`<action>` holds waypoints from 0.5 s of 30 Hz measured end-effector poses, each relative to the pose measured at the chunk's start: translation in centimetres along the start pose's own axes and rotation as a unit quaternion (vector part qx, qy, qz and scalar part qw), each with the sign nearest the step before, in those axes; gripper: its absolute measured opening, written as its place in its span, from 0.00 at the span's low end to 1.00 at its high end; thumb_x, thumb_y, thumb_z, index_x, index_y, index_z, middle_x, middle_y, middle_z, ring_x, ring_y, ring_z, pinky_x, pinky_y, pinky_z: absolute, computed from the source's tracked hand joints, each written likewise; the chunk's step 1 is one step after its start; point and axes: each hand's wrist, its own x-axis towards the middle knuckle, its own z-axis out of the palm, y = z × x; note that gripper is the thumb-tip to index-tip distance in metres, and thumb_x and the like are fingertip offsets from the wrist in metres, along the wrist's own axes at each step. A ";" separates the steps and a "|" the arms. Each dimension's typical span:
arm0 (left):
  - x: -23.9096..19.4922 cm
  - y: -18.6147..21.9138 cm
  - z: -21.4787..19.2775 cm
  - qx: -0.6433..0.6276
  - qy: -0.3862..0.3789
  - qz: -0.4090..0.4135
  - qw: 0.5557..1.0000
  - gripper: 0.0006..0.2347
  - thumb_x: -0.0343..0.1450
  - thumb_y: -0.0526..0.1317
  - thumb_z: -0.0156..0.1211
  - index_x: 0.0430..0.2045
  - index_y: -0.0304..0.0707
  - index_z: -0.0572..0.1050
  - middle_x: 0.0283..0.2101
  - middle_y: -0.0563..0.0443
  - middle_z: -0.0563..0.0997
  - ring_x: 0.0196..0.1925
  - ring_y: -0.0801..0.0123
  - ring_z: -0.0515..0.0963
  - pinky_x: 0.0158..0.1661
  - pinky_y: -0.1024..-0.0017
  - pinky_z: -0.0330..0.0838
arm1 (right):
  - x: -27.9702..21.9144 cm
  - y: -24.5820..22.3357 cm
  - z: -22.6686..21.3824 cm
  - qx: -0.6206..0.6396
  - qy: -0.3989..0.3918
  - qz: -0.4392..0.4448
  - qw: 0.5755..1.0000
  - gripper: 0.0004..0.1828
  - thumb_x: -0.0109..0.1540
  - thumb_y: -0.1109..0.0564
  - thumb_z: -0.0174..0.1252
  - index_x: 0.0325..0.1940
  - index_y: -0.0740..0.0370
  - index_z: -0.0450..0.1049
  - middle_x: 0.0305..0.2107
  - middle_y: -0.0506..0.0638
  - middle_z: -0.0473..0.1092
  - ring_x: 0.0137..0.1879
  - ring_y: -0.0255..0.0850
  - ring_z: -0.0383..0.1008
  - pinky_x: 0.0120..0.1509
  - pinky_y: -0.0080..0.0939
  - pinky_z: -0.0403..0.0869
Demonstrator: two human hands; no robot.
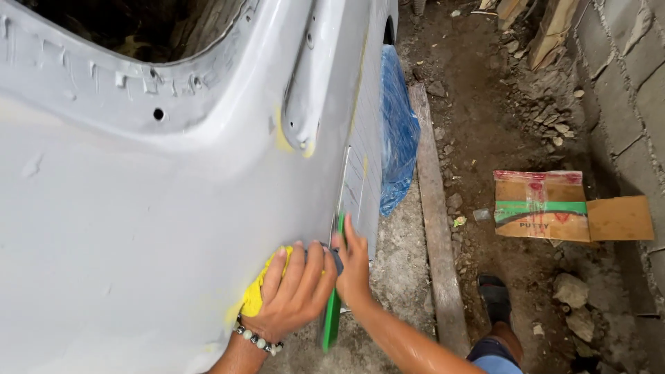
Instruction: The person sands the surface of a white car door using a green sanding block and a yellow cloth. They work on the lower section of the door, moving the block back and forth to smooth the surface.
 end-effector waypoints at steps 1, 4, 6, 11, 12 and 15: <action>0.0 0.0 0.0 0.001 -0.001 0.003 1.000 0.08 0.71 0.42 0.54 0.39 0.47 0.78 0.45 0.54 0.82 0.49 0.65 0.81 0.58 0.61 0.65 | 0.0 0.4 0.0 0.003 0.000 0.001 1.000 0.34 0.67 0.46 0.53 0.77 0.49 0.58 0.42 0.58 0.62 0.53 0.48 0.65 0.62 0.43 0.65; -0.3 0.0 0.5 0.009 0.030 -0.003 0.999 0.08 0.77 0.46 0.54 0.41 0.47 0.78 0.46 0.55 0.81 0.50 0.66 0.80 0.60 0.63 0.64 | 2.4 1.6 0.7 0.010 -0.056 -0.080 0.995 0.33 0.69 0.45 0.50 0.78 0.51 0.55 0.42 0.57 0.61 0.54 0.48 0.67 0.66 0.44 0.62; 0.2 -0.5 0.0 -0.006 0.018 0.000 1.000 0.07 0.73 0.42 0.55 0.41 0.48 0.79 0.46 0.56 0.82 0.49 0.68 0.81 0.59 0.63 0.65 | 6.9 0.4 1.5 -0.036 0.032 -0.053 0.997 0.31 0.69 0.46 0.53 0.77 0.50 0.61 0.40 0.55 0.63 0.50 0.48 0.64 0.61 0.45 0.64; -0.4 -0.1 0.3 -0.014 0.032 0.001 0.999 0.07 0.74 0.42 0.54 0.40 0.49 0.79 0.46 0.57 0.82 0.49 0.67 0.81 0.58 0.64 0.64 | -0.1 -0.7 0.1 0.028 0.026 -0.105 0.994 0.31 0.69 0.49 0.54 0.77 0.51 0.59 0.42 0.55 0.62 0.51 0.45 0.66 0.59 0.41 0.66; -0.4 -0.3 0.5 -0.024 0.039 0.001 0.999 0.07 0.74 0.42 0.54 0.40 0.49 0.79 0.46 0.56 0.82 0.49 0.67 0.81 0.58 0.64 0.64 | -3.4 -0.3 -0.1 0.064 0.001 -0.202 0.977 0.32 0.71 0.51 0.54 0.79 0.53 0.55 0.44 0.55 0.62 0.54 0.45 0.67 0.62 0.40 0.65; -0.5 -0.3 0.4 -0.026 0.072 0.010 0.997 0.07 0.76 0.43 0.54 0.40 0.48 0.79 0.45 0.55 0.82 0.49 0.66 0.80 0.58 0.63 0.65 | 1.7 2.5 1.7 -0.024 0.043 -0.162 0.986 0.33 0.67 0.50 0.56 0.77 0.52 0.60 0.40 0.53 0.62 0.48 0.43 0.67 0.56 0.39 0.68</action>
